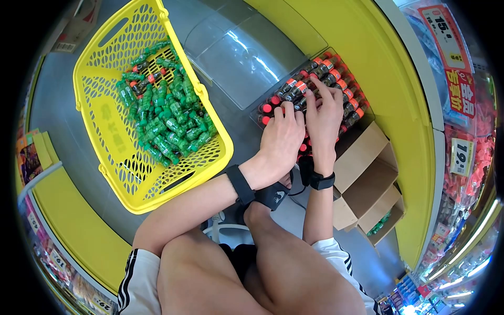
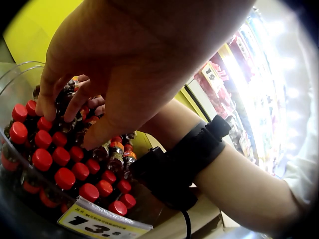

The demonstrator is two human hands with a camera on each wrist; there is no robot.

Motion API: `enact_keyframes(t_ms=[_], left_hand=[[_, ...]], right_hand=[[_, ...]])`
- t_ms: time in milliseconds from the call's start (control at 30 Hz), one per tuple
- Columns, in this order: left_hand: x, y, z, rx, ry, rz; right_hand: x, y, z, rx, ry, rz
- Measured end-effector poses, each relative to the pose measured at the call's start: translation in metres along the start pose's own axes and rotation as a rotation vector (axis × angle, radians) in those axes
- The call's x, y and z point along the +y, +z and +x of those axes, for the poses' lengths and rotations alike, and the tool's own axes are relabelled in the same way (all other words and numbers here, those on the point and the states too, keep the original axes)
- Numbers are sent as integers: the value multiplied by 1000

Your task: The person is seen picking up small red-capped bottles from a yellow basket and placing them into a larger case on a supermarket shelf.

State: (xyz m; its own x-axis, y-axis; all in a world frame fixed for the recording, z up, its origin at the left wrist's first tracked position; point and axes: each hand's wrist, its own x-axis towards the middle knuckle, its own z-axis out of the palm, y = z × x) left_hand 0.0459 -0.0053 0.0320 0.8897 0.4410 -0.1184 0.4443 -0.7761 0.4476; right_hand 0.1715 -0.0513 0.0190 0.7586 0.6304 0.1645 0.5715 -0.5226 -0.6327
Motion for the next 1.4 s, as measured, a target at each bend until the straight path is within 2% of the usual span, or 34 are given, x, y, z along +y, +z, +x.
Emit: enact_keyframes(t_ms=[100,267,333,367,433,533,600,800,900,1000,1067,1267,1400], left_hand=[[0,-1,-1,-6,-13,12],[-1,-16,-6,12,-22,26],[-1,-27,-8,-12,35,-70],[-2,-32,-8,-2,39,-66],[-5,-43,-10,208,165,-113],[-11,-69,-17,135,203,-118],[-16,-77,-22,223,228,-92],[-41,-119,-53,333,164,-140],[-62,-133,-72,404,111,-140],[-91,-147,-87,435,59,-109],[-109,-158,-98,394,-58,-88],[-180,-161,-118,457,-212,-40],[-220,-159,-125,441,-323,29]], right_hand=[[-9,-7,-1,-25,67,34],[-20,-20,-2,-27,1,27],[-30,-32,1,-44,-32,25],[-35,-39,2,-105,-94,-7],[-47,-55,4,-225,-217,-52],[-61,-66,5,-338,-327,-81],[-75,-72,2,-347,-405,-68],[-125,-75,-12,-340,-595,-40],[-155,-68,-14,-445,-629,-86],[-184,-51,-13,-499,-695,-55],[-208,-39,-12,-532,-711,-91],[-258,6,-12,-585,-847,-112],[-281,37,-6,-754,-832,-214]])
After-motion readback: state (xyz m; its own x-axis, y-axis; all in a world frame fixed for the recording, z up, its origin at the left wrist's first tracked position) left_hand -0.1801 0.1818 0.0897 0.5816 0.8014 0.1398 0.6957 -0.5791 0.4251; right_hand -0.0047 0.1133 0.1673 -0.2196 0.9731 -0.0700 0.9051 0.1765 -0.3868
